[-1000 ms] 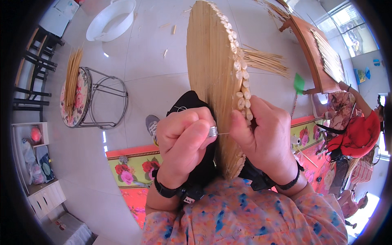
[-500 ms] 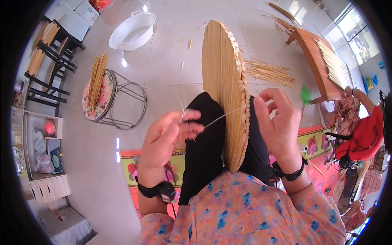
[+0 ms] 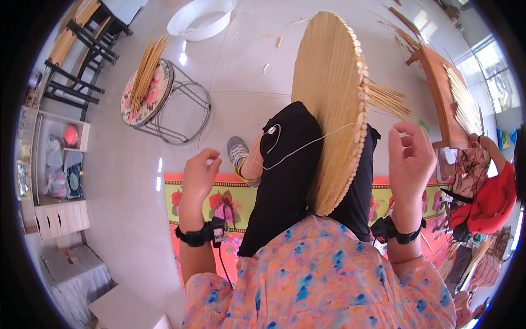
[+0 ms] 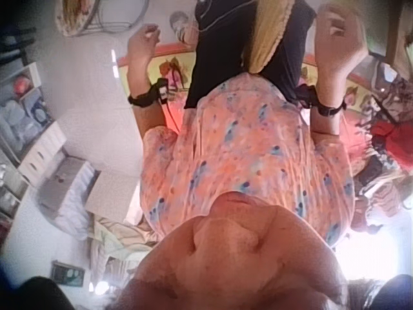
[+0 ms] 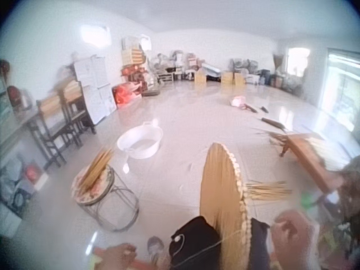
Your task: The person weaves thin wooden strips into a circular fan shape using a needle and thread, then uses a tool to cut off the excess ends of the strips along the border.
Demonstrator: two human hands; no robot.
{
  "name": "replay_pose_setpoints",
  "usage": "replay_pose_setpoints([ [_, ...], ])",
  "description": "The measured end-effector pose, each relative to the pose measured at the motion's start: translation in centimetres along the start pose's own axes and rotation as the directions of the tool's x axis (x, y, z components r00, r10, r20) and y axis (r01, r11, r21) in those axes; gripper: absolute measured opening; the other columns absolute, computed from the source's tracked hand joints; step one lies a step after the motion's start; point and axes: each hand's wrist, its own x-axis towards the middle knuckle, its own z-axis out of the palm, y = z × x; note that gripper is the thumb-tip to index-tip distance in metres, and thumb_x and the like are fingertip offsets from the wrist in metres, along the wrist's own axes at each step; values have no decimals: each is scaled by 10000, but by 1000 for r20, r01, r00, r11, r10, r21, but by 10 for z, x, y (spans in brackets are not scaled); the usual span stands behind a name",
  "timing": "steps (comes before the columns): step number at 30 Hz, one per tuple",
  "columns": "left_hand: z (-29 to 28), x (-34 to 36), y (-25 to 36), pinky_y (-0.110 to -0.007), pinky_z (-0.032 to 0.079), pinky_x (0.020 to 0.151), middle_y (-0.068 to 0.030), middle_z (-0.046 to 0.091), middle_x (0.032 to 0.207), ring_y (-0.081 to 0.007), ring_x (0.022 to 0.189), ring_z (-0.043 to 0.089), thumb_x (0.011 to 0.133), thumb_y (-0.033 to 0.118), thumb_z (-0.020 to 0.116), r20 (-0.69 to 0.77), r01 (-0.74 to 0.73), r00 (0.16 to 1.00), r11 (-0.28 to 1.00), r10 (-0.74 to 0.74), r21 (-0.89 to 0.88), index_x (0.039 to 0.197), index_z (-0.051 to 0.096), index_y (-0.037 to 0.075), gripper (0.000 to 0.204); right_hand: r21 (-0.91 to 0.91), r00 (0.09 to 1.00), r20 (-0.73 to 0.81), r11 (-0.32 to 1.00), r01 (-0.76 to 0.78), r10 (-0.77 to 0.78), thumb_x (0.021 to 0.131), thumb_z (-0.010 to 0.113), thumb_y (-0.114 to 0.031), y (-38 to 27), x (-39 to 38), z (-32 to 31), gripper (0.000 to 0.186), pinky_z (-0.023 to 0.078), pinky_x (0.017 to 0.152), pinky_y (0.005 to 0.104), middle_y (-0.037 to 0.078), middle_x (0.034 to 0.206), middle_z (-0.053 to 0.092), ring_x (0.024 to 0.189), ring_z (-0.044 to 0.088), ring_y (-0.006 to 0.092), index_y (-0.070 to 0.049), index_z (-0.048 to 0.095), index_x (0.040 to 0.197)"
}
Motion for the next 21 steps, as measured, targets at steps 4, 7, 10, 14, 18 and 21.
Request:
replay_pose_setpoints([
  [4,33,16,-9,-355,533,688,-147,702,956,-287,763,691,826,72,690,-106,-195,969,957,222,214,1070,648,11,255,65,997,-74,998,15,-10,840,679,-17,9,-1,2,46,383,511,208,6,815,630,628,557,62,-42,654,869],
  [7,57,21,-29,-371,536,700,-160,701,938,-303,776,690,812,71,699,69,-173,983,984,171,35,1033,661,17,230,118,996,-83,992,40,-30,880,655,-26,12,-2,3,9,414,546,186,4,826,626,671,560,51,-18,652,884],
  [10,79,20,-49,-436,523,760,-169,690,916,-363,865,658,792,120,703,159,-138,980,985,121,102,969,690,55,189,132,997,-66,990,48,-40,890,646,-18,20,0,3,19,410,543,186,10,831,625,677,551,47,-3,645,879],
  [14,100,24,-77,-450,516,757,-170,678,907,-372,856,647,789,128,703,-70,-120,990,989,126,91,946,687,62,171,77,994,-76,994,82,-76,895,632,5,26,3,6,21,435,562,190,24,856,631,673,537,49,12,649,885],
  [18,109,26,-89,-457,509,752,-166,667,908,-378,839,639,795,119,694,-178,-116,975,989,131,94,946,675,62,163,116,992,-96,988,97,-86,904,617,16,24,3,12,36,452,582,189,28,862,629,675,542,55,22,652,896],
  [21,114,26,-99,-439,512,741,-161,664,919,-366,829,639,796,106,693,-153,-94,984,996,92,-7,983,672,66,193,125,989,-97,984,126,-115,909,612,19,20,6,15,42,446,588,187,27,863,628,676,539,54,24,653,901],
])
